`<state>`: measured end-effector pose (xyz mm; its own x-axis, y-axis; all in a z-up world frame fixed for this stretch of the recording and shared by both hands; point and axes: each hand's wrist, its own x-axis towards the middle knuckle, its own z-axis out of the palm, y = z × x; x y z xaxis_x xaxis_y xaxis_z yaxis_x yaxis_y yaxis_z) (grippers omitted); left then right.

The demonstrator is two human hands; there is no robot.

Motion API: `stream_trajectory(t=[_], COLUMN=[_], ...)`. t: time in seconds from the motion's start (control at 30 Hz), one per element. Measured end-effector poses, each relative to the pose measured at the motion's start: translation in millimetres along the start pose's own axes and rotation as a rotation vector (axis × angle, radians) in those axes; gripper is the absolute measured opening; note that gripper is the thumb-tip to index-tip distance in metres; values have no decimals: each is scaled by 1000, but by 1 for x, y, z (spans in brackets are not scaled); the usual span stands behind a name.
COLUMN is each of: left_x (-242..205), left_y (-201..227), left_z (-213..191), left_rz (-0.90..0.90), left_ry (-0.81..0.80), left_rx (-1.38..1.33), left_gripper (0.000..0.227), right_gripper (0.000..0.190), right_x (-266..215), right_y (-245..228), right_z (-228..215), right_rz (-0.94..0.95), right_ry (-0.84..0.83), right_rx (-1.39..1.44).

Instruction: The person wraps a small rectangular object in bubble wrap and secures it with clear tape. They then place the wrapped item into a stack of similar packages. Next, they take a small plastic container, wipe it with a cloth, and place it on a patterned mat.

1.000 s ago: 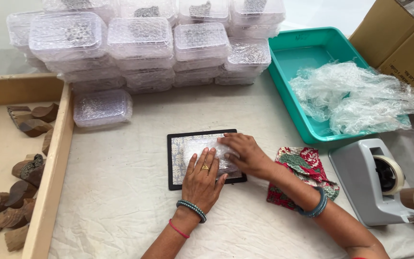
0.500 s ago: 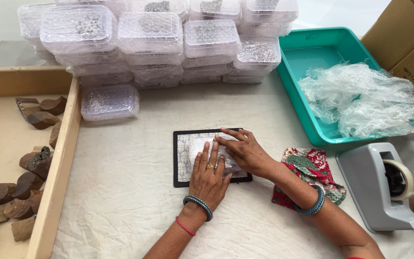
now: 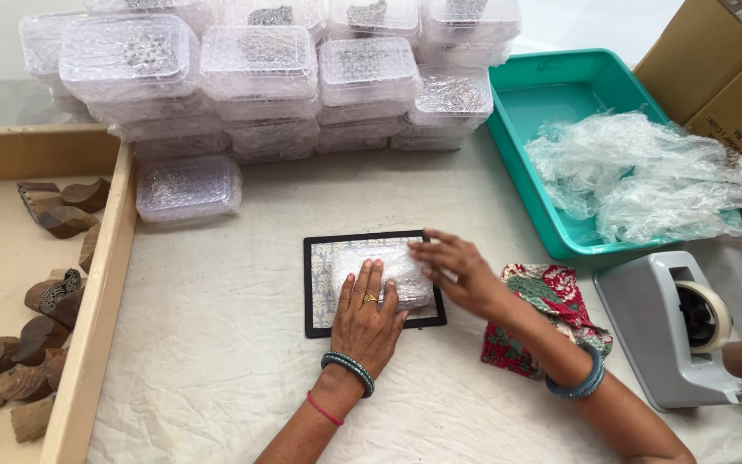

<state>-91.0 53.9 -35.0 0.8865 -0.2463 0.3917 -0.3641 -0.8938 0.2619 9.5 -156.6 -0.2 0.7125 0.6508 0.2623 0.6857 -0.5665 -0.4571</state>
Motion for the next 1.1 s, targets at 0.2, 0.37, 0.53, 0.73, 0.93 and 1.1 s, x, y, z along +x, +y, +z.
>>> stream_trajectory(t=[0.2, 0.37, 0.53, 0.73, 0.93, 1.1], left_x=[-2, -2, -1, -2, -1, -3], left_y=[-2, -3, -7, -10, -12, -18], left_z=[-4, 2, -15, -10, -8, -2], left_rz=[-36, -15, -15, -38, -29, -24], left_ry=[-31, -6, -49, -72, -115, -63], left_rx=[-66, 87, 140, 102, 159, 170], left_gripper=[64, 82, 86, 83, 82, 76], right_gripper=[40, 42, 40, 43, 60, 41], right_x=[1, 4, -6, -19, -26, -61], right_y=[-35, -49, -3, -27, -53, -55], right_z=[18, 15, 22, 17, 24, -16], right_rz=[-125, -70, -60, 14, -99, 38], right_ry=[24, -23, -48, 165, 69, 305], right_rx=[-229, -520, 76, -66, -516, 97])
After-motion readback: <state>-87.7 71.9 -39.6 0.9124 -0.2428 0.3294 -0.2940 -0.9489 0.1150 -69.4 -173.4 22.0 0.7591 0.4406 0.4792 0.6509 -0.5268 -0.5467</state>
